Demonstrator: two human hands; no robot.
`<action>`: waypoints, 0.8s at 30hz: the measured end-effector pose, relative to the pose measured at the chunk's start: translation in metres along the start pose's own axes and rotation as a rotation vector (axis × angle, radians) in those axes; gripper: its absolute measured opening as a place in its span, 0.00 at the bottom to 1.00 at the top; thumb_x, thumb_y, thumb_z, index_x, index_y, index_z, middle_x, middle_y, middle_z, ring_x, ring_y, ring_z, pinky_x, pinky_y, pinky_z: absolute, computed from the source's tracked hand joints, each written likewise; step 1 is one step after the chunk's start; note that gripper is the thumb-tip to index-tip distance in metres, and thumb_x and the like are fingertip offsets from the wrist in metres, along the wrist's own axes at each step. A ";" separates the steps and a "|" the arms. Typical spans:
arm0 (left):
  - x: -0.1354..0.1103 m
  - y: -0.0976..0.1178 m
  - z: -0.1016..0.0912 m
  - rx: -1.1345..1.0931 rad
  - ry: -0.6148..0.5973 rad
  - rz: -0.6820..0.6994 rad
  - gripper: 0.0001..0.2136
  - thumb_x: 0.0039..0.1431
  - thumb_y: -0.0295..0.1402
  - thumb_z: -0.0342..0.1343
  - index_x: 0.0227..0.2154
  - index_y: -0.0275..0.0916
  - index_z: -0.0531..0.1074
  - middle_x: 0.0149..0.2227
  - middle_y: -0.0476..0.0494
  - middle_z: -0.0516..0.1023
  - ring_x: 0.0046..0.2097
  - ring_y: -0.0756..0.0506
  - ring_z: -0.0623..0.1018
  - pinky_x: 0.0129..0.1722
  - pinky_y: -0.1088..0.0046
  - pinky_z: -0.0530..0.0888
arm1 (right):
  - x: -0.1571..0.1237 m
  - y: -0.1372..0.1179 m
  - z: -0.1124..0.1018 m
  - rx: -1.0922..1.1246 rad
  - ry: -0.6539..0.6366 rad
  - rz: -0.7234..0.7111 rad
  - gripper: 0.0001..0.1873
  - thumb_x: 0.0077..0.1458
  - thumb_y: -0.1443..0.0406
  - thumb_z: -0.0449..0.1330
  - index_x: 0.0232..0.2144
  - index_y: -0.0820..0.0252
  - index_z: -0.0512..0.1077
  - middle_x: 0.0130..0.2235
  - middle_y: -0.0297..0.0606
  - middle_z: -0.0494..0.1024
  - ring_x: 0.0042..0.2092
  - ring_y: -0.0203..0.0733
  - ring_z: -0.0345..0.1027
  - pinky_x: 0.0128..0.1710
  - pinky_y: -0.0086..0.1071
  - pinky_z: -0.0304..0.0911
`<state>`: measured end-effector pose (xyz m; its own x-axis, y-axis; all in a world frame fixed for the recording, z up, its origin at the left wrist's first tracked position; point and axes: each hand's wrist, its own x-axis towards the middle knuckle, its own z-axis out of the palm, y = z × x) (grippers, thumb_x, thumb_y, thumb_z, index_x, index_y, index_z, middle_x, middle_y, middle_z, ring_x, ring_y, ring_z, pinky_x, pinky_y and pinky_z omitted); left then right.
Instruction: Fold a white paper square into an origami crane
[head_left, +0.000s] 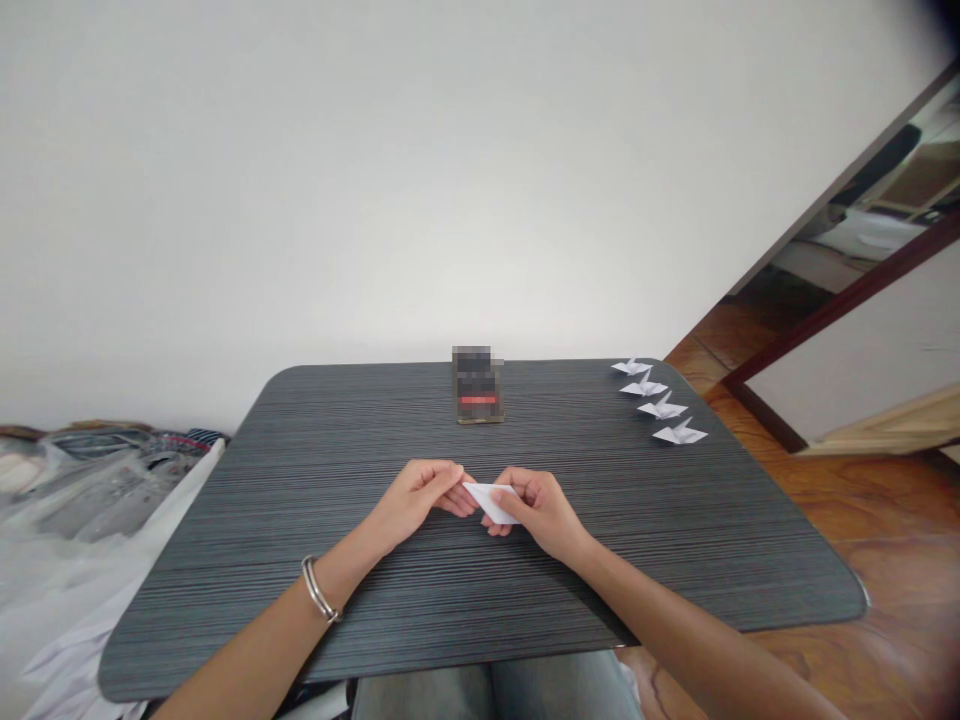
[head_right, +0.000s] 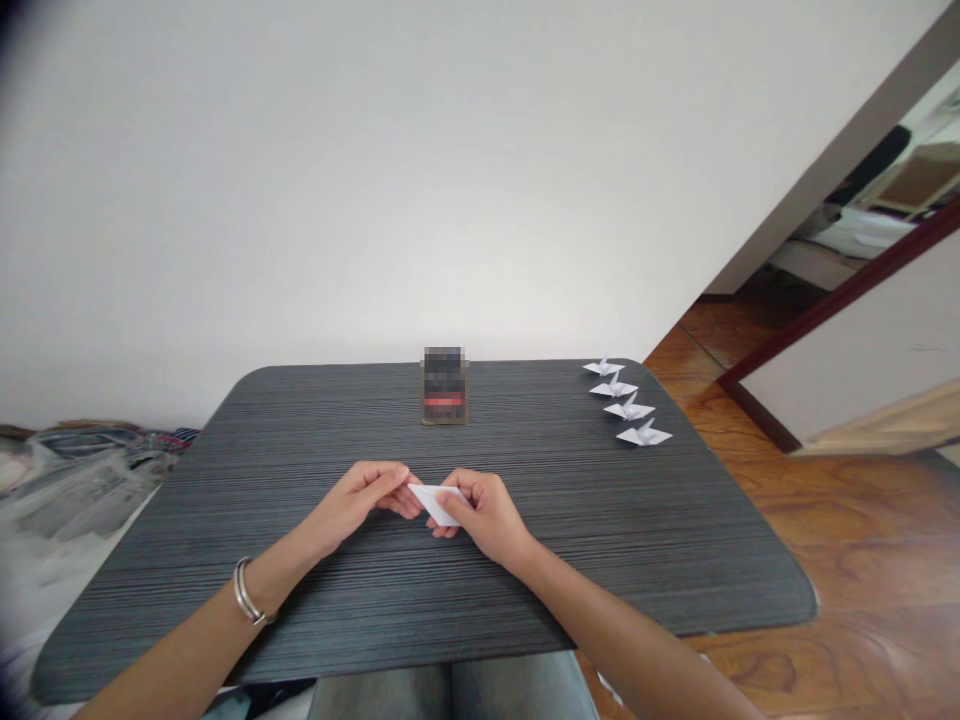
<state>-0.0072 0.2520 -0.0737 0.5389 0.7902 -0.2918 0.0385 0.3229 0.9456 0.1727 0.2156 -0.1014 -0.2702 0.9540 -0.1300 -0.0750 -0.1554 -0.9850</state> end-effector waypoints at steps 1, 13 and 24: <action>0.000 -0.001 0.001 0.002 0.003 0.008 0.17 0.50 0.44 0.56 0.27 0.31 0.73 0.24 0.43 0.77 0.28 0.50 0.76 0.32 0.74 0.73 | 0.000 0.000 0.001 0.001 -0.002 0.000 0.17 0.48 0.54 0.59 0.24 0.64 0.67 0.22 0.36 0.76 0.21 0.34 0.69 0.21 0.25 0.62; 0.002 -0.008 0.004 0.192 0.035 0.086 0.10 0.49 0.36 0.58 0.23 0.32 0.69 0.21 0.48 0.74 0.23 0.53 0.72 0.27 0.77 0.69 | 0.001 -0.001 0.004 0.005 -0.001 0.037 0.17 0.46 0.54 0.61 0.23 0.64 0.67 0.21 0.36 0.77 0.20 0.33 0.69 0.20 0.25 0.63; -0.004 -0.003 0.003 0.411 0.220 0.340 0.06 0.48 0.33 0.59 0.25 0.36 0.69 0.25 0.48 0.76 0.29 0.49 0.75 0.33 0.74 0.72 | 0.001 0.001 0.001 -0.026 0.055 -0.051 0.15 0.48 0.55 0.60 0.26 0.63 0.69 0.23 0.35 0.76 0.22 0.34 0.70 0.21 0.25 0.65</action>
<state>-0.0069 0.2459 -0.0747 0.3923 0.9181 0.0566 0.2413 -0.1621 0.9568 0.1712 0.2156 -0.1020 -0.2132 0.9733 -0.0852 -0.0619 -0.1005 -0.9930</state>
